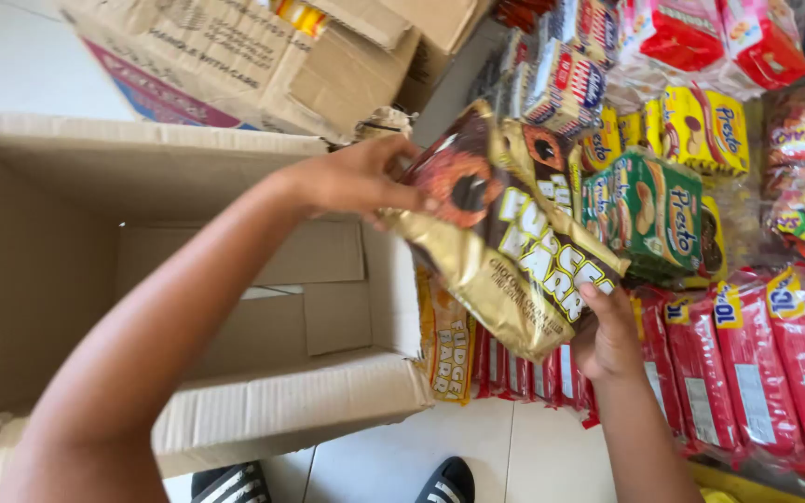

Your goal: Packing various snack packages from a store shelf into a cardboard shipping box.

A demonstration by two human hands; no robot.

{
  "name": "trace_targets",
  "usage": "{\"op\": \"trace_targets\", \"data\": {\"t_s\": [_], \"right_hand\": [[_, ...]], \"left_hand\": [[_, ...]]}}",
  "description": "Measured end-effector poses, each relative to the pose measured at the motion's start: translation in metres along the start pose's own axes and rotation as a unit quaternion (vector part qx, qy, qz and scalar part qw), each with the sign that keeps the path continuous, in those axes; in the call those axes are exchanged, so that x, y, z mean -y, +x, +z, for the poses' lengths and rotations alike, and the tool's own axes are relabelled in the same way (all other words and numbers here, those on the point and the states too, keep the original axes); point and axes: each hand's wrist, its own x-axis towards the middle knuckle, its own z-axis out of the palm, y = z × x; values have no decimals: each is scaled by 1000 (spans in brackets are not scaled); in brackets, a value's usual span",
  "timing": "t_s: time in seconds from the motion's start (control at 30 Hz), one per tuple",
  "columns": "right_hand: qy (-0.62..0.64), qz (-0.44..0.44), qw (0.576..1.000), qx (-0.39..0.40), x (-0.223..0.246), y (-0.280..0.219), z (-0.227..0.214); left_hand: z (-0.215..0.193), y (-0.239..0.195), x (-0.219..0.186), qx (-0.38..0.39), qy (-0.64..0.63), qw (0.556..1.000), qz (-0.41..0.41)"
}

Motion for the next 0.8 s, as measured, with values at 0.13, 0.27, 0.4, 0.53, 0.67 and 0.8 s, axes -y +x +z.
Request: {"op": "trace_targets", "data": {"t_s": [0.13,0.27,0.4,0.53,0.67,0.8], "right_hand": [[-47,-32,998,39,-1,-2,42],[-168,-78,970,155,-2,-7,110],[-351,-38,910,218,-26,-2,158],[-391,-83,876,270,-82,19,184],[-361,88,889,268,-122,45,222],[-421,136,840,313,-183,92,237]], "left_hand": [[-37,-49,19,16,40,995,-92],[-72,-82,54,39,42,980,-191],[-107,-91,118,86,45,947,-308],[-137,-109,165,69,-3,912,-404],[-165,-126,216,31,-22,889,-457],[-171,-155,204,-47,15,908,-417]]}}
